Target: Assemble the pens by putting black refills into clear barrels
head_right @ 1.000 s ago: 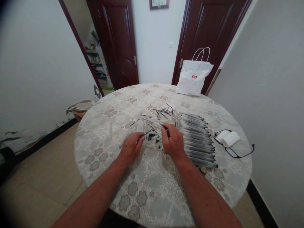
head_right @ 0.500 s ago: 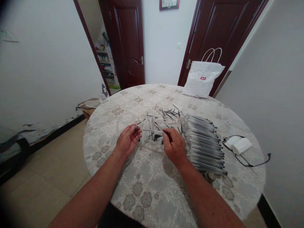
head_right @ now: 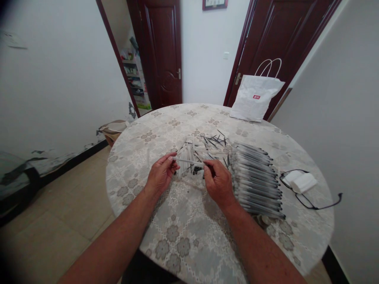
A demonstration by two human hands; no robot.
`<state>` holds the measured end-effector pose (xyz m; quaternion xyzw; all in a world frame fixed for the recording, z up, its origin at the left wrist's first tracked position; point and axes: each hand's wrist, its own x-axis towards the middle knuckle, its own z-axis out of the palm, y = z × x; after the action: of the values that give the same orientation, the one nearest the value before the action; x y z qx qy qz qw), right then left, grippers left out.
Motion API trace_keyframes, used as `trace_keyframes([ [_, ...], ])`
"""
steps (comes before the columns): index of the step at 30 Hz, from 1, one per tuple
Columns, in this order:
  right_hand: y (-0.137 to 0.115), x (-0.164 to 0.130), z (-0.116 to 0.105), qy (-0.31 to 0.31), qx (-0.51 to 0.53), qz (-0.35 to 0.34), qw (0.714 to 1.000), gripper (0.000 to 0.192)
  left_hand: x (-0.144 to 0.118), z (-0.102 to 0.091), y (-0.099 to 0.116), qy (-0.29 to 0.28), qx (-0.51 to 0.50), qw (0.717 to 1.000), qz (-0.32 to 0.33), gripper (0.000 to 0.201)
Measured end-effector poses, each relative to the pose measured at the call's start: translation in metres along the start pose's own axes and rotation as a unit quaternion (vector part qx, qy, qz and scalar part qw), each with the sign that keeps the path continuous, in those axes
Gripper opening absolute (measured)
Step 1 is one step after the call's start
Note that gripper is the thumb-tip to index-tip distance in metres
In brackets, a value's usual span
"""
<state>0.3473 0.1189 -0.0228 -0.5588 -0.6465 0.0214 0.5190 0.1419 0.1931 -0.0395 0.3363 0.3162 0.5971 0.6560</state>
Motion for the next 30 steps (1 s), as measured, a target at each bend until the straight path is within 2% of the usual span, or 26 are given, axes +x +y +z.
trace_keyframes([
  [5,0.002,-0.001,-0.002,0.002,-0.001,0.018,1.000,0.017,-0.001,0.001,0.001,0.006,0.001,1.000,0.010,0.036],
  [13,0.000,-0.002,0.003,-0.013,0.006,0.000,1.000,0.015,0.000,0.000,-0.002,-0.020,-0.008,1.000,-0.001,0.035],
  [16,-0.001,-0.003,0.006,-0.051,0.004,-0.009,0.999,0.015,0.000,0.000,-0.001,-0.019,-0.018,1.000,-0.003,0.034],
  [23,0.003,-0.007,0.016,-0.176,-0.050,-0.086,0.979,0.022,0.000,0.001,0.004,0.010,-0.022,1.000,-0.012,0.036],
  [26,0.003,-0.009,0.019,-0.194,-0.073,-0.098,0.973,0.026,0.001,0.001,0.003,0.019,-0.014,1.000,-0.018,0.037],
  [30,-0.002,-0.010,0.019,-0.198,-0.059,-0.061,0.977,0.023,0.001,0.000,0.000,0.027,-0.009,0.999,-0.019,0.033],
])
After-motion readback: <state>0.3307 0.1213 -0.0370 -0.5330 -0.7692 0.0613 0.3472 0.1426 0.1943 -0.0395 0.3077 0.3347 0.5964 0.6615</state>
